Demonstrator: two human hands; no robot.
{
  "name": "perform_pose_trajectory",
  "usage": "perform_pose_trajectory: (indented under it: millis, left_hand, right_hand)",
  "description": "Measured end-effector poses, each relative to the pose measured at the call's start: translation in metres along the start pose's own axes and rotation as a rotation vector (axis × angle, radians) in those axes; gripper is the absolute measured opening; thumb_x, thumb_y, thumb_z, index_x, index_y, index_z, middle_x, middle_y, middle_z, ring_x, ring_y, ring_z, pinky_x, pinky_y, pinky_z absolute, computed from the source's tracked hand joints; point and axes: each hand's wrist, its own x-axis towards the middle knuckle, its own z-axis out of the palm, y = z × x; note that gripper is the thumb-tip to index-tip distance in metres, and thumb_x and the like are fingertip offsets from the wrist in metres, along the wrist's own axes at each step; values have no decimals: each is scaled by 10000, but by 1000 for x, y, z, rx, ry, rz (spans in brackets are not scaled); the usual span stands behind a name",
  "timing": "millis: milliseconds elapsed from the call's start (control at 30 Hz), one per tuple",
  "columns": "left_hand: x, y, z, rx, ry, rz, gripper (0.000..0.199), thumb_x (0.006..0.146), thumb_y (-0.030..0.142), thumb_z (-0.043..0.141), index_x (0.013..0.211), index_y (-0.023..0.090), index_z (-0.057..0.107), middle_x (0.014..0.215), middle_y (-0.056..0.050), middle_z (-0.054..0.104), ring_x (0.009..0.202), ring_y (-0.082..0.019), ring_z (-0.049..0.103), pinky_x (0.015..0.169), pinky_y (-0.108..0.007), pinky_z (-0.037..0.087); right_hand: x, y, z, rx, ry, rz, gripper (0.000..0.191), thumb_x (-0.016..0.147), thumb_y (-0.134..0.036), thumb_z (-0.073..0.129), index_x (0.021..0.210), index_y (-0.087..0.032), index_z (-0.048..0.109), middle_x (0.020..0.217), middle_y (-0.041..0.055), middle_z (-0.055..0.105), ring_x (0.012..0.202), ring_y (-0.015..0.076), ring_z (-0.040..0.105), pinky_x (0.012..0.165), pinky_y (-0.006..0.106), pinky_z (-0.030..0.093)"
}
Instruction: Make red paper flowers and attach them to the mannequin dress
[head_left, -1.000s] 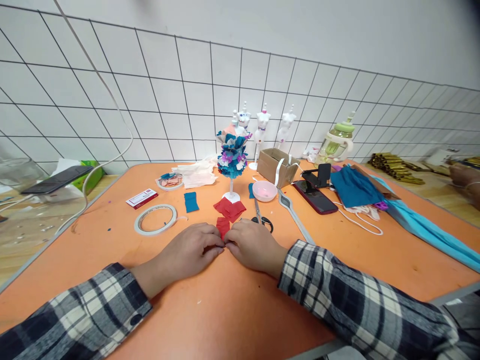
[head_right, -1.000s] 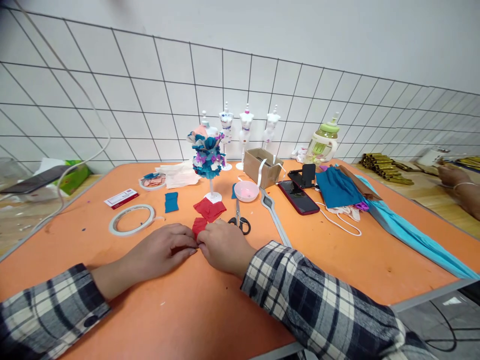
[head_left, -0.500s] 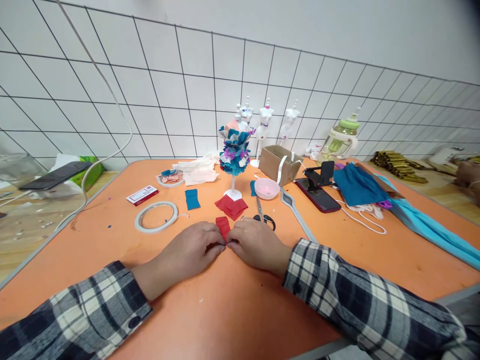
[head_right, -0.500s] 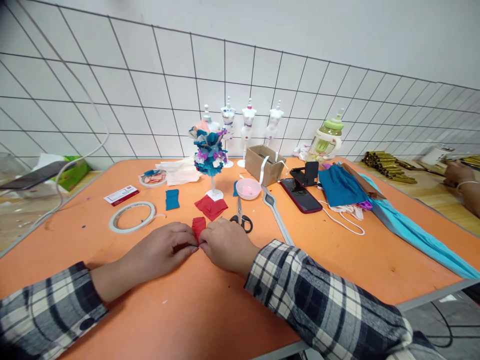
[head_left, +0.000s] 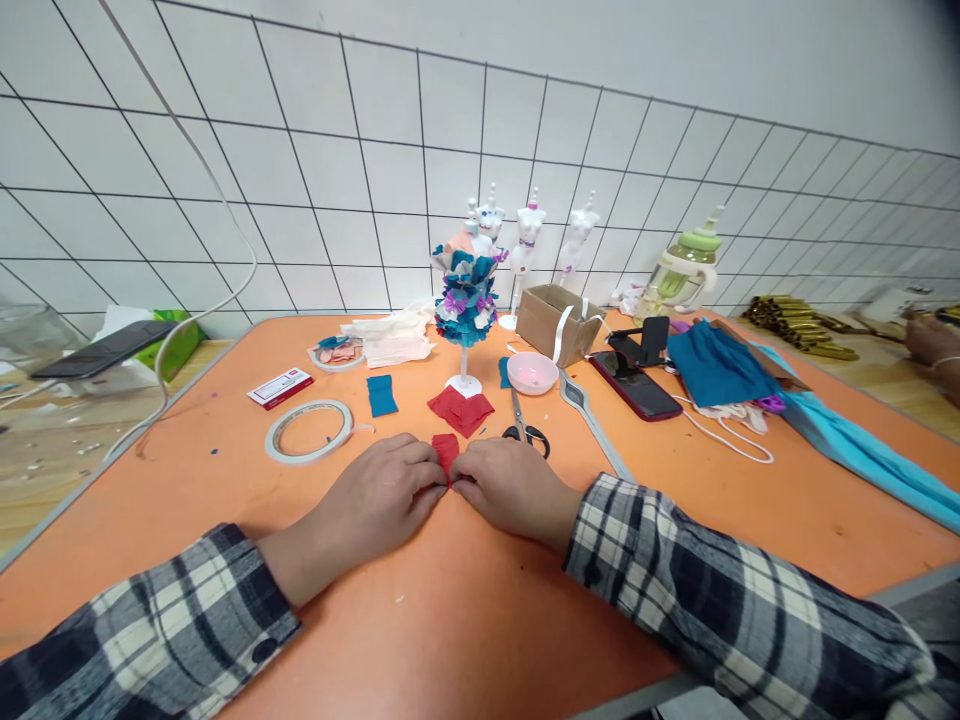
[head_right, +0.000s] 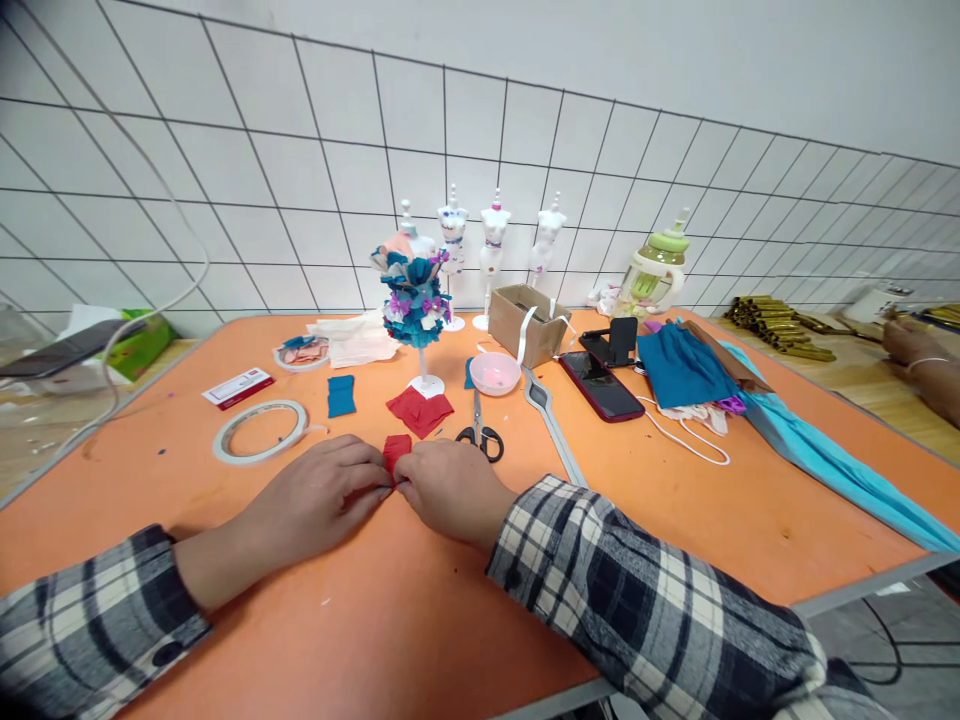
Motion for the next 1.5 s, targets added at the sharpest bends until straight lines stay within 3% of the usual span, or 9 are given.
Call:
perform_pose_trajectory:
  millis: [300,700,900,1200,1367,1500]
  left_hand:
    - [2,0,0,-12,0,6,197,938,202,508,879,216,695,878,-30,686,856,-209,588,764,-350,444]
    - [2,2,-2,30,0,-13,178,943,247,500,902,194,665,881,-50,682,865,-226,584,772,-381,446]
    - [2,1,-2,50,10,13,188,942,228,506,915,219,692,880,-37,693,863,-223,592,767,-373,432]
    - [2,2,-1,71,12,30,213,948,245,505,863,211,698,837,-30,695,838,-222,589,740,-377,416]
    - [1,2,-3,62,19,34,206,941,232,509,856,207,695,840,-36,697,836,-216,592,748,-379,420]
    - [1,3,-3,64,9,28,190,938,230,507,871,209,684,847,-38,695,844,-224,594,751,-384,420]
  right_hand:
    - [-1,0,1,10,14,47,110,943,-289,562,981,-202,618,913,18,666,823,168,605,632,274,320]
    - [1,0,-1,9,-29,23,120,951,-254,560,888,-187,637,895,28,686,832,167,608,668,277,341]
    - [0,0,-2,9,-19,45,137,962,-294,550,967,-206,654,892,26,700,831,174,619,659,279,342]
    - [1,-1,-3,26,-12,32,114,925,-234,563,872,-201,658,878,13,694,803,159,609,637,271,322]
    - [1,-1,0,86,8,63,99,926,-246,582,967,-203,661,907,17,692,837,159,607,671,264,337]
    - [1,0,0,84,-14,57,112,931,-237,573,895,-191,669,868,20,688,814,155,600,670,264,333]
